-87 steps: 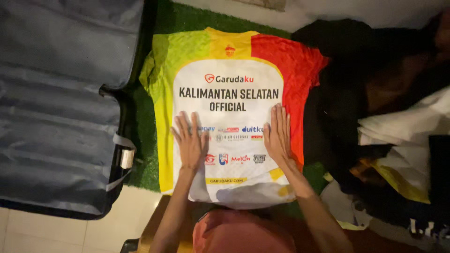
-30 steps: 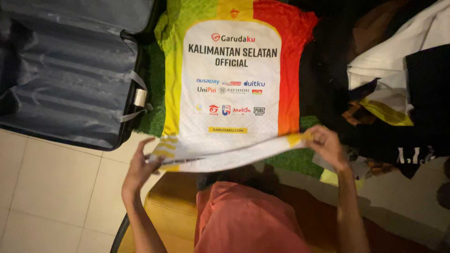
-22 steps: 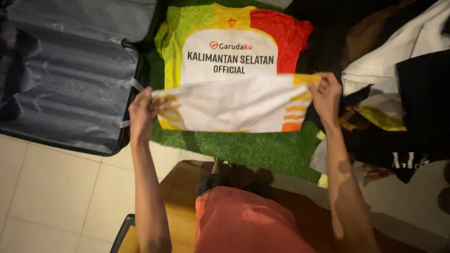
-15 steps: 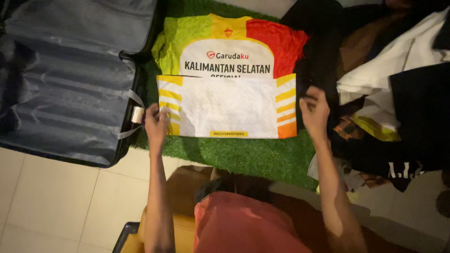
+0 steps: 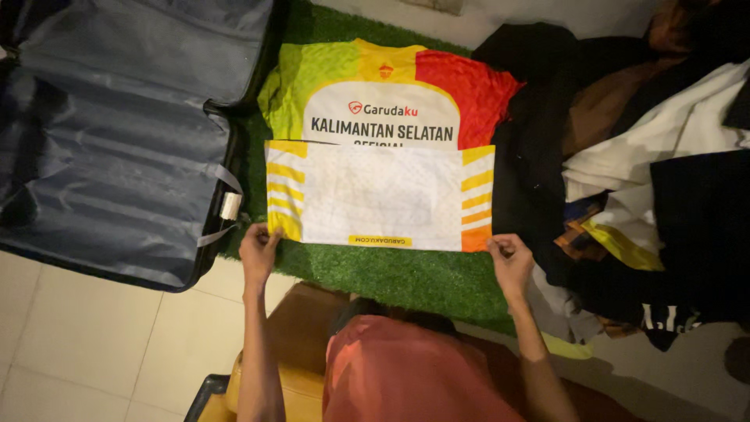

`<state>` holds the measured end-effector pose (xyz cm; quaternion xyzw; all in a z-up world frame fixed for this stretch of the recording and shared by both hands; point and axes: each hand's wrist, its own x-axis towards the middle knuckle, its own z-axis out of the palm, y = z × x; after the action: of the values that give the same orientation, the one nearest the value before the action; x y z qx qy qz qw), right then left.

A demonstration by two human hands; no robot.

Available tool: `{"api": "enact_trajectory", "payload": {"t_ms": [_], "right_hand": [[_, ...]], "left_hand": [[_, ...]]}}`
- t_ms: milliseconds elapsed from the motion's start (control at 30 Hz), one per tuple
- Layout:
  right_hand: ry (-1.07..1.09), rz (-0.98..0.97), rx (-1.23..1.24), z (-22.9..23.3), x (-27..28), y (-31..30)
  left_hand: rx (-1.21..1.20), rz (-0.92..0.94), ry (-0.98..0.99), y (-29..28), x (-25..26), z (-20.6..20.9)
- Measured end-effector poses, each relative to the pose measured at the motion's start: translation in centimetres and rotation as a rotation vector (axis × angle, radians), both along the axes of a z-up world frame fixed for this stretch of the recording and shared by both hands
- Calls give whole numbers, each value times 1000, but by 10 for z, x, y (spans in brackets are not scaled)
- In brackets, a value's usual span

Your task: The person picks up a multi-colored shirt from a pile, lays it flat on a surface next to a suitcase, and folds it into a small rectangle before placing it inside the suitcase; they then pick up a black shirt, lay it flat, and begin folding it.

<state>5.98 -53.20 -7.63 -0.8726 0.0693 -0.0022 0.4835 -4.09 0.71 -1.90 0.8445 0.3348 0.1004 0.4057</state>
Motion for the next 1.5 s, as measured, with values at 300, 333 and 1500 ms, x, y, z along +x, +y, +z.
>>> {"api": "enact_trajectory", "payload": {"t_ms": [300,333,1500], "right_hand": [[322,-72,761,14,3,-13],[330,-76,733,11,3,-14],[142,34,-417,60,-6,30]], "left_hand": [[-407,48,-344,5,-9,19],[-537,61,-353,8,-11,18],[393,-62,150,-10,-13,42]]}}
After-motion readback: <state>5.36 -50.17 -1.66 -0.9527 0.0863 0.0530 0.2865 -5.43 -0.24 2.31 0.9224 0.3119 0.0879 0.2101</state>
